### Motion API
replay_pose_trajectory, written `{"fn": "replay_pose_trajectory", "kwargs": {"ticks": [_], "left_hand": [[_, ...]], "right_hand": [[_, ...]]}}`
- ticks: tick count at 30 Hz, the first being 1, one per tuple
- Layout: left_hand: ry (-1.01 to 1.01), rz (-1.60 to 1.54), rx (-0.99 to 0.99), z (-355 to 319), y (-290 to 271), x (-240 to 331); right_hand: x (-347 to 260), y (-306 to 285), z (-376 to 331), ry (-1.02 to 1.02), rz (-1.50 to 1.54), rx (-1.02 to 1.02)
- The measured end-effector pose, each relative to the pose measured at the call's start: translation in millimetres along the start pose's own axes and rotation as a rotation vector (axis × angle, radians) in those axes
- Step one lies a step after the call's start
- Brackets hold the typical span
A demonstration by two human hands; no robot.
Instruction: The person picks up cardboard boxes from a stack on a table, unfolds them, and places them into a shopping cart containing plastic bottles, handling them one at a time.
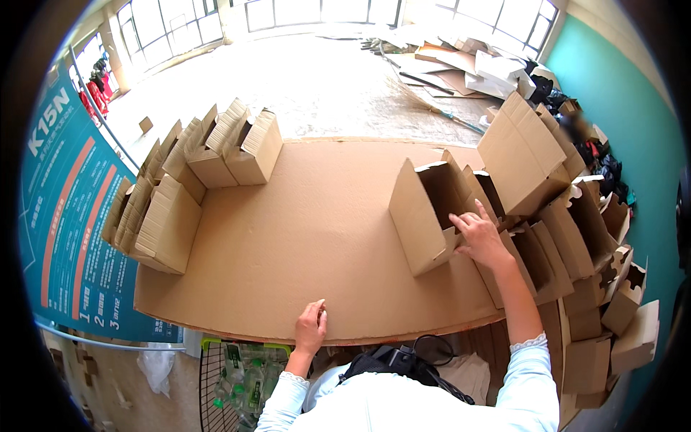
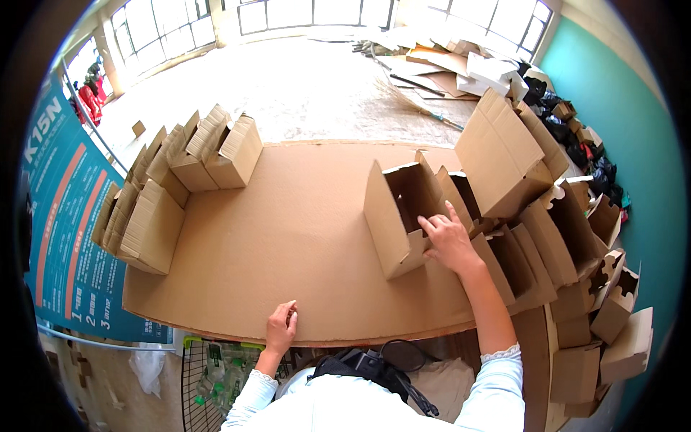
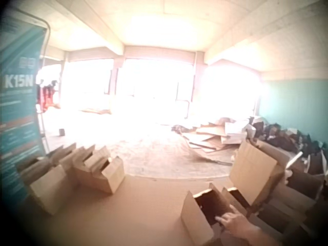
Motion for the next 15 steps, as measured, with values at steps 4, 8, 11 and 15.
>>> {"fn": "replay_pose_trajectory", "kwargs": {"ticks": [4, 8, 11, 15], "left_hand": [[0.087, 0.126, 0.015, -3.1, 3.0, 4.9], [0.154, 0.187, 0.06, -6.6, 4.6, 6.6], [0.183, 0.218, 0.104, -9.4, 4.4, 10.1], [0.219, 0.256, 0.134, -10.9, 8.2, 12.3]], "right_hand": [[-4.2, 17.4, 12.6, -0.149, -0.027, -0.09], [-15.6, 23.7, 20.8, -0.212, 0.026, -0.133], [-17.3, 20.7, 28.4, -0.185, 0.114, -0.158], [-10.9, 14.3, 50.0, -0.124, 0.115, -0.04]]}}
Point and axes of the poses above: each hand's wrist, its own z-axis towards the middle knuckle, its own y-axis out of the palm, x = y × z, the point moved 9 cm from there along z, towards the middle knuckle, and after that the axes turned 7 degrees about x, right-handed, at the moved point
